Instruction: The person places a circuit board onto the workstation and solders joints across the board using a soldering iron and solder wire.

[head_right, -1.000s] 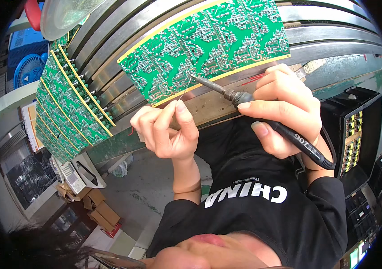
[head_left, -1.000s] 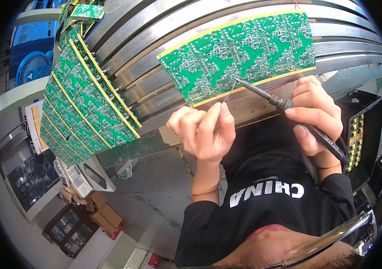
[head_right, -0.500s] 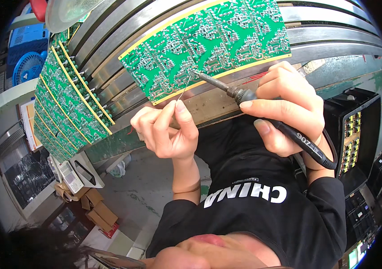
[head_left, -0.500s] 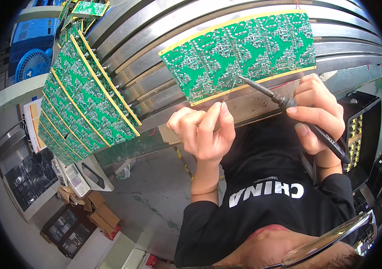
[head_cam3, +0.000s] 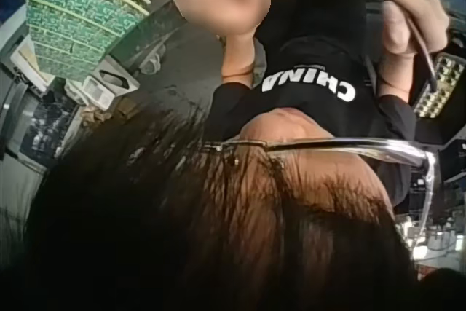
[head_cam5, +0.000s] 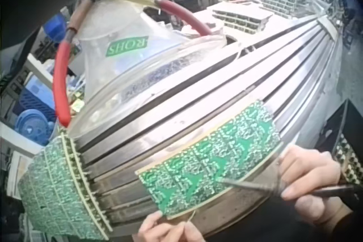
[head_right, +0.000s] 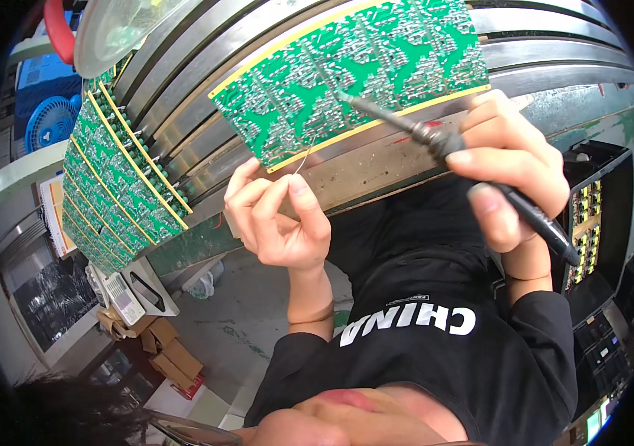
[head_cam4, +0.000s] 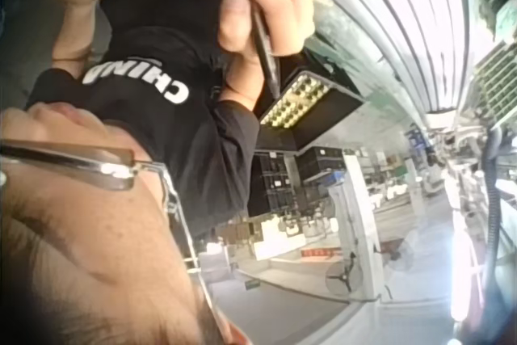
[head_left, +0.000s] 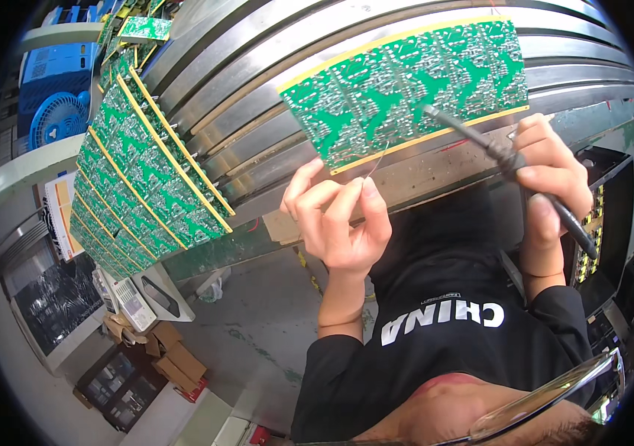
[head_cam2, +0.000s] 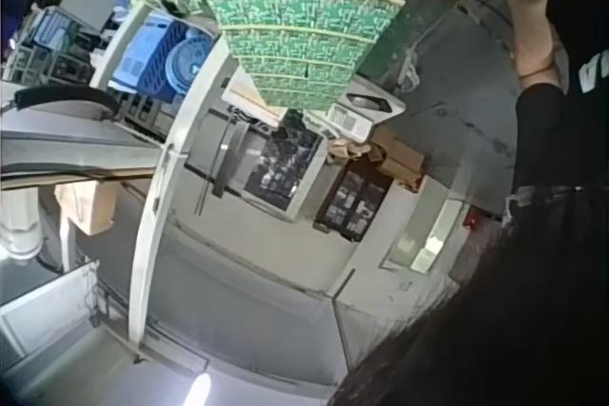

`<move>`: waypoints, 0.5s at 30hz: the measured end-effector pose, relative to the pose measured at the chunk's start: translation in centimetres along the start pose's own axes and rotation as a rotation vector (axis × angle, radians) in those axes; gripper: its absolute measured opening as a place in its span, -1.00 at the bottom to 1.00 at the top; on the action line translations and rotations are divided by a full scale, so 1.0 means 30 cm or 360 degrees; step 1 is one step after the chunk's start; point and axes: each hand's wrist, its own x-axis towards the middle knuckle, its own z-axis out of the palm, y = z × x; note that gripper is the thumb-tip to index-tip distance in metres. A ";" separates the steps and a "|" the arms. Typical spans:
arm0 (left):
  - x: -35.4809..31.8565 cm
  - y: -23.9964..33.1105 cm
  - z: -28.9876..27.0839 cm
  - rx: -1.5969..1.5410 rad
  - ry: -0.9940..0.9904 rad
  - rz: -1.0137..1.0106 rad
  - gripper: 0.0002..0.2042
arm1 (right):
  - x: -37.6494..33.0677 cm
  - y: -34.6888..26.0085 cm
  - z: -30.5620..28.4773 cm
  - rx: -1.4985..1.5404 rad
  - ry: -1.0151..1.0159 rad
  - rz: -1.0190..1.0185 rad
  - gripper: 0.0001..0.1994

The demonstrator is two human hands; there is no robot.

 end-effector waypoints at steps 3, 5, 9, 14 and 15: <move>0.006 0.022 0.010 0.0176 0.0058 0.0082 -0.85 | 0.009 -0.003 0.003 -0.0101 -0.0076 -0.0033 -0.74; 0.010 0.030 0.021 0.0140 0.0010 0.0074 -0.85 | 0.022 -0.003 0.005 -0.0131 -0.0114 -0.0040 -0.74; 0.014 0.027 0.048 0.0116 -0.0033 0.0055 -0.85 | 0.034 0.005 0.007 -0.0142 -0.0158 -0.0042 -0.74; 0.007 0.031 0.067 0.0096 -0.0038 0.0035 -0.85 | 0.038 0.006 -0.001 -0.0174 -0.0196 -0.0057 -0.75; 0.007 0.033 0.070 0.0100 -0.0040 0.0018 -0.86 | 0.044 0.004 0.000 -0.0182 -0.0200 -0.0061 -0.75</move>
